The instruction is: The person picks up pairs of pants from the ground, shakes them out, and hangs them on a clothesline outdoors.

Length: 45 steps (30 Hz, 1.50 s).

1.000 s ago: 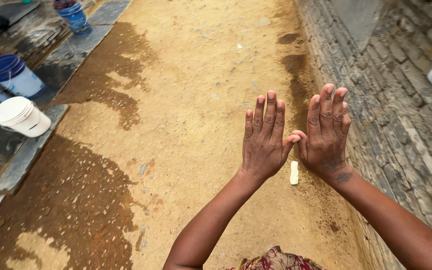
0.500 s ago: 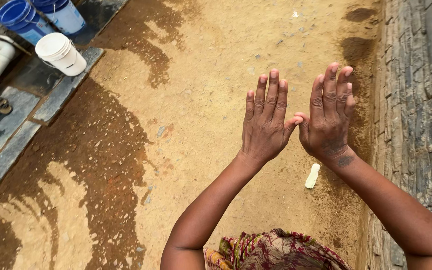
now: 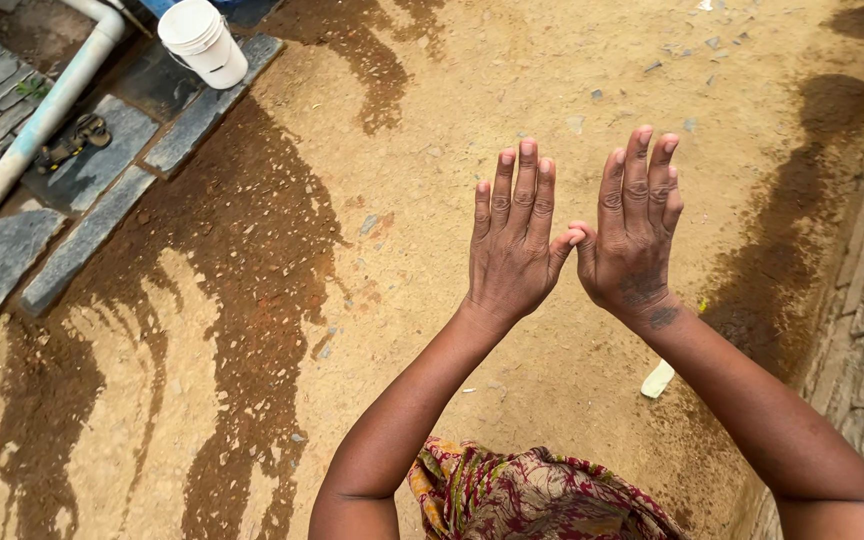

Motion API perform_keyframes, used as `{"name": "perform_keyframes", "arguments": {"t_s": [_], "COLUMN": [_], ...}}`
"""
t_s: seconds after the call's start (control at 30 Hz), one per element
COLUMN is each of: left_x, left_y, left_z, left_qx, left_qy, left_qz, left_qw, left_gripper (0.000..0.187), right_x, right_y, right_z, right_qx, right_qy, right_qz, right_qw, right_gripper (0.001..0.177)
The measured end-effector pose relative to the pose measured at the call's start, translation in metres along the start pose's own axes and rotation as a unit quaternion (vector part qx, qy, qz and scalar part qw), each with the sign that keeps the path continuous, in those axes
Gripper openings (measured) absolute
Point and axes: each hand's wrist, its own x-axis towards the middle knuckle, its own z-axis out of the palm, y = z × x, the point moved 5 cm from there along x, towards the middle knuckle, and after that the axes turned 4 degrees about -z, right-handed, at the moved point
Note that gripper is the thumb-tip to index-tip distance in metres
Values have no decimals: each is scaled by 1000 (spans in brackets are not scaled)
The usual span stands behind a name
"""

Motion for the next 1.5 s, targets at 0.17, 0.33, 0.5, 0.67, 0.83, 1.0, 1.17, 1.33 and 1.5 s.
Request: {"name": "perform_keyframes", "arguments": {"t_s": [0.17, 0.33, 0.5, 0.67, 0.83, 1.0, 1.17, 1.33, 1.5], "left_x": [7, 27, 53, 95, 126, 160, 211, 267, 325], "left_y": [-51, -115, -180, -231, -255, -266, -274, -269, -267], "left_z": [0, 14, 33, 43, 56, 84, 132, 173, 196], "left_qx": [24, 37, 31, 14, 3, -31, -37, -34, -16], "left_qy": [9, 18, 20, -1, -24, -10, 5, 23, 52], "left_qz": [-27, -46, -57, -58, -52, -59, -67, -113, -161], "left_qw": [999, 998, 998, 998, 998, 998, 997, 993, 985], "left_gripper": [77, 78, 78, 78, 69, 67, 66, 66, 68], "right_x": [29, 67, 111, 159, 188, 212, 243, 280, 329], "right_y": [-14, -22, -27, -24, -14, 15, 71, 128, 181], "right_z": [49, 114, 176, 220, 251, 279, 311, 334, 340], "right_qx": [47, 77, 85, 81, 85, 79, 113, 106, 119], "right_qy": [-3, -1, -9, -33, -23, -15, -13, -20, -28], "right_qz": [-10, -14, -25, -23, -18, -14, -27, -48, -82], "right_qw": [999, 997, 996, 996, 996, 997, 993, 993, 989], "right_gripper": [72, 71, 70, 67, 68, 68, 67, 66, 66]}}
